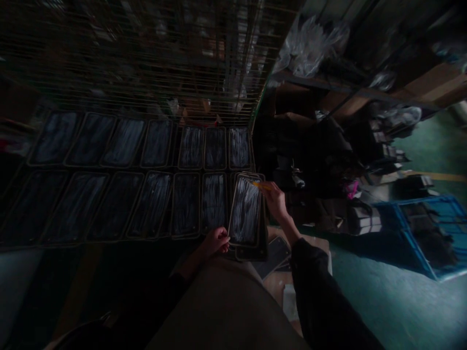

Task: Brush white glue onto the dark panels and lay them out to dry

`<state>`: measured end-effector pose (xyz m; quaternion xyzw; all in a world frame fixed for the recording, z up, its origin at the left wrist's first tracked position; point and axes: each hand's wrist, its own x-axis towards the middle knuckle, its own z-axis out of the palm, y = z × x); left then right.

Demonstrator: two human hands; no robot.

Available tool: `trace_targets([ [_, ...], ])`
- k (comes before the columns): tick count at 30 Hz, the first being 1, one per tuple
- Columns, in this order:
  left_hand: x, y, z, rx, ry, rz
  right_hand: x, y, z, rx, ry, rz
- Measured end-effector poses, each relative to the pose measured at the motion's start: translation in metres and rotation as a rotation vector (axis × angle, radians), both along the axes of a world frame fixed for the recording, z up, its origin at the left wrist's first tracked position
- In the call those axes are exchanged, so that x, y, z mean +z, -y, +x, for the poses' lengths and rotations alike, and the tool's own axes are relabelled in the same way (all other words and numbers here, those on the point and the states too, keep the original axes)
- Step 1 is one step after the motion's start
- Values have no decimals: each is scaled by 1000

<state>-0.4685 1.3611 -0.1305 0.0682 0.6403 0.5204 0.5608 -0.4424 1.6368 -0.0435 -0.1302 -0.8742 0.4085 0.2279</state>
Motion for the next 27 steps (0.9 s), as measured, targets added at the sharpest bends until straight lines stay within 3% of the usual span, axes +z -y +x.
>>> trace_targets([
  [3,2,0,0,5,-7,-15,-9,5,-8,17,4,28],
  [7,4,1,-1,12,-14,11,-16,35,14,168,66,-19],
  [15,-1,3,-1,25,29,42,6,72,71,355,246,-163],
  [19,-3,4,0,24,37,42,16,79,101,326,329,-256],
  [23,-5,4,0,5,34,30,9,68,120,255,383,-402],
  [25,-7,4,0,3,27,30,3,56,117,157,314,-387],
  [27,-8,3,0,1,24,16,-2,43,104,41,202,-276],
])
